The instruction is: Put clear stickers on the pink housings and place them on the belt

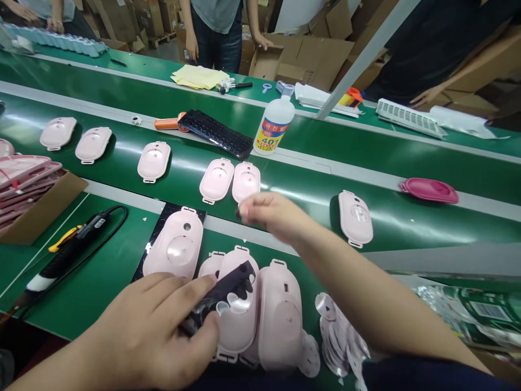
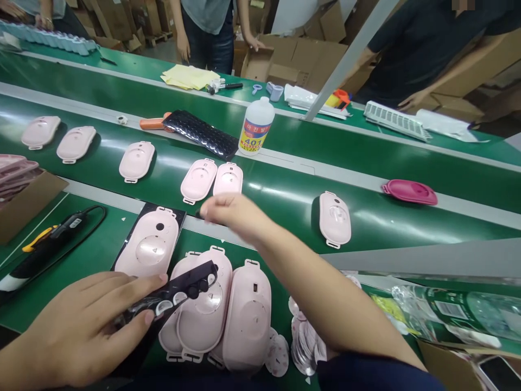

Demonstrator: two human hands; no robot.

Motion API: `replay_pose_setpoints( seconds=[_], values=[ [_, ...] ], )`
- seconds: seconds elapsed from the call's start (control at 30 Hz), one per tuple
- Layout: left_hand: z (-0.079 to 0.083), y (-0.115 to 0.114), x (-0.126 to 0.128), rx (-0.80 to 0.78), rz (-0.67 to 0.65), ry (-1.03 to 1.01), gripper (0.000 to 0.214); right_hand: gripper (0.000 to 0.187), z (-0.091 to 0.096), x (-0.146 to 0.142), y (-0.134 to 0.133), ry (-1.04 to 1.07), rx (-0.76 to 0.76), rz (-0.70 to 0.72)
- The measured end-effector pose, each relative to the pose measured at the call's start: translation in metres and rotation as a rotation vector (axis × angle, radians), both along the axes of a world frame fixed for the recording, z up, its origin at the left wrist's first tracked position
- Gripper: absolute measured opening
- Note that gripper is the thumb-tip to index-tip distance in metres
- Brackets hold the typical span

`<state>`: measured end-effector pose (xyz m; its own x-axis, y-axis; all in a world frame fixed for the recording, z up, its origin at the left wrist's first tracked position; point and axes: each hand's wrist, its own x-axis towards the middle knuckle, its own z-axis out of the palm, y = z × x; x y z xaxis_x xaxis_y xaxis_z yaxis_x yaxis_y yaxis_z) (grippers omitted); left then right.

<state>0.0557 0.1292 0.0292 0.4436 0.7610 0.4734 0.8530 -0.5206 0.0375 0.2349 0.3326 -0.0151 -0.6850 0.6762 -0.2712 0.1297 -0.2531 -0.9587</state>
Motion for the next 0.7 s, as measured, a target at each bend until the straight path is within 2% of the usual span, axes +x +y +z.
replay_pose_setpoints(
  seconds=[0.1, 0.17, 0.23, 0.3, 0.4, 0.47, 0.57, 0.7],
  values=[
    [0.001, -0.002, -0.010, -0.085, 0.057, -0.076, 0.025, 0.008, -0.027, 0.003, 0.056, -0.203, 0.248, -0.407],
    [-0.005, -0.007, -0.022, -0.148, 0.080, -0.112, 0.028, 0.006, -0.045, 0.009, 0.084, -0.322, 0.314, -0.526],
    [-0.015, -0.015, -0.034, -0.214, 0.098, -0.137, 0.029, 0.007, -0.060, 0.014, 0.098, -0.390, 0.275, -0.544],
    [-0.024, -0.023, -0.046, -0.243, 0.108, -0.156, 0.032, 0.010, -0.069, 0.018, 0.103, -0.441, 0.165, -0.523],
    [-0.030, -0.026, -0.056, -0.193, 0.080, -0.147, 0.043, 0.011, -0.071, 0.017, 0.101, -0.487, -0.024, -0.465],
    [-0.028, -0.023, -0.057, -0.132, 0.045, -0.107, 0.029, 0.012, -0.069, 0.010, 0.100, -0.500, -0.098, -0.435],
    [-0.026, -0.017, -0.054, -0.079, 0.020, -0.035, 0.012, 0.012, -0.069, -0.009, 0.096, -0.514, -0.116, -0.418],
    [-0.030, -0.018, -0.052, -0.083, 0.019, -0.051, 0.012, 0.007, -0.075, -0.035, 0.083, -0.508, -0.011, -0.414]
  ],
)
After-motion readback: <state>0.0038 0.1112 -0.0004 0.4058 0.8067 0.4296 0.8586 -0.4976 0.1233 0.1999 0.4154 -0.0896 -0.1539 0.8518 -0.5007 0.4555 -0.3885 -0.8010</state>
